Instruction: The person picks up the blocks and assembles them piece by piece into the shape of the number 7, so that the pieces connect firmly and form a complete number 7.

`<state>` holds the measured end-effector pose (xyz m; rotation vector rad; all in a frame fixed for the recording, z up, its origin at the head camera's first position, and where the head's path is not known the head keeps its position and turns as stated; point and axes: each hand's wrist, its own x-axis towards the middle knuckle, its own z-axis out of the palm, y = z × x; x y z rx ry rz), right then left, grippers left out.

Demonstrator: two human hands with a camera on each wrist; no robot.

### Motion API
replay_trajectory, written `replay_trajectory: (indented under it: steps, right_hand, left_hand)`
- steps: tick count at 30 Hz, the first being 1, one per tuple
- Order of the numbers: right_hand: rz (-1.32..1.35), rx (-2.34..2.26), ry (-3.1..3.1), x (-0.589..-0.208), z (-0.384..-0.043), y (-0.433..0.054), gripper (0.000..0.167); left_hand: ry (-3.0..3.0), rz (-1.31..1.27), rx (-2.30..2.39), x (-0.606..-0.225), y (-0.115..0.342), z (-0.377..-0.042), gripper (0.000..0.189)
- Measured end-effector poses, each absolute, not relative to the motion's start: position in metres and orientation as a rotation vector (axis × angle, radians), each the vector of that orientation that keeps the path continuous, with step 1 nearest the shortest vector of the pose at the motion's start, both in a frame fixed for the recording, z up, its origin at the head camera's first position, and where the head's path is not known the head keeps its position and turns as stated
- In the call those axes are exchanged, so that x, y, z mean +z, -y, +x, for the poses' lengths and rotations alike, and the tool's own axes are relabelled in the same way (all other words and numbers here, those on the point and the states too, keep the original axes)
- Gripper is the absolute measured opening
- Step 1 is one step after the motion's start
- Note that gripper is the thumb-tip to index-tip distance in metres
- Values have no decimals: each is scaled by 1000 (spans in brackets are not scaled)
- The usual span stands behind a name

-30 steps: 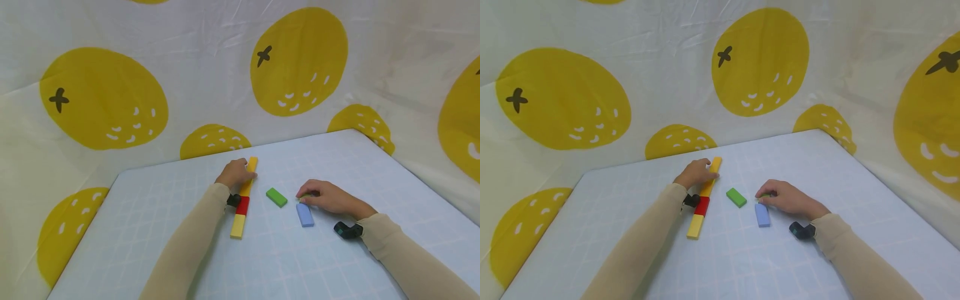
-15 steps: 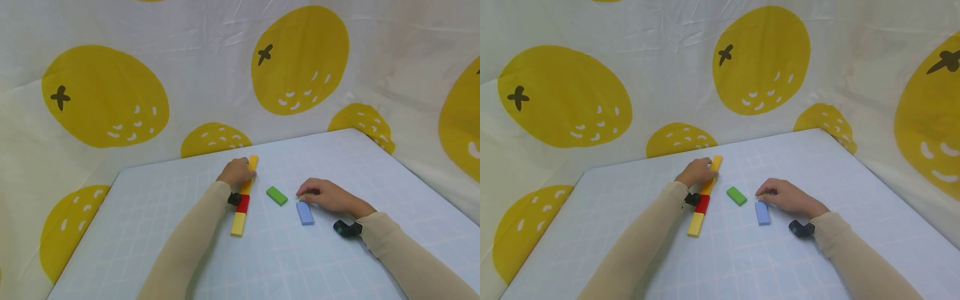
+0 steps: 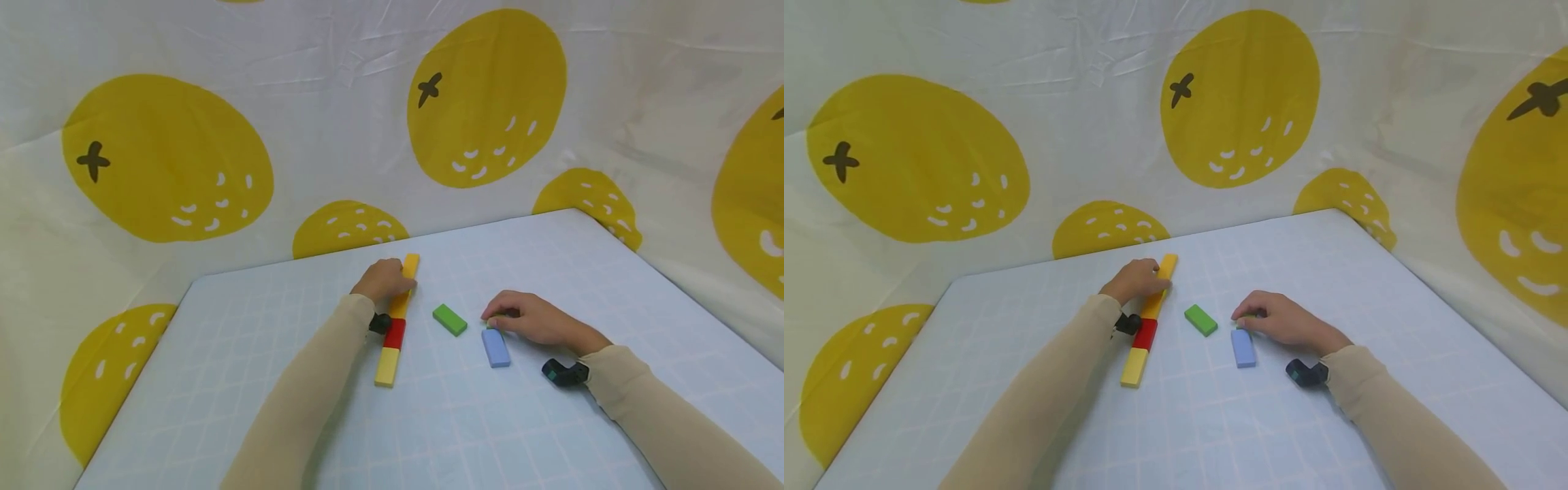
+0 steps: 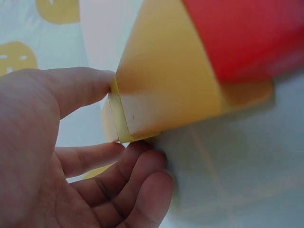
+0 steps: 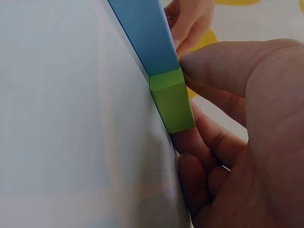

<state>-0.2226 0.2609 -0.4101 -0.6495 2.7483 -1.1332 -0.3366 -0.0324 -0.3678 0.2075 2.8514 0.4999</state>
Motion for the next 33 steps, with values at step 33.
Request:
replay_trajectory:
  steps: [33]
  right_hand:
    - [-598,-1098,-2768,-414,-226,-260,13]
  left_hand:
    - [-2778,164,528,-378,62,-276,68]
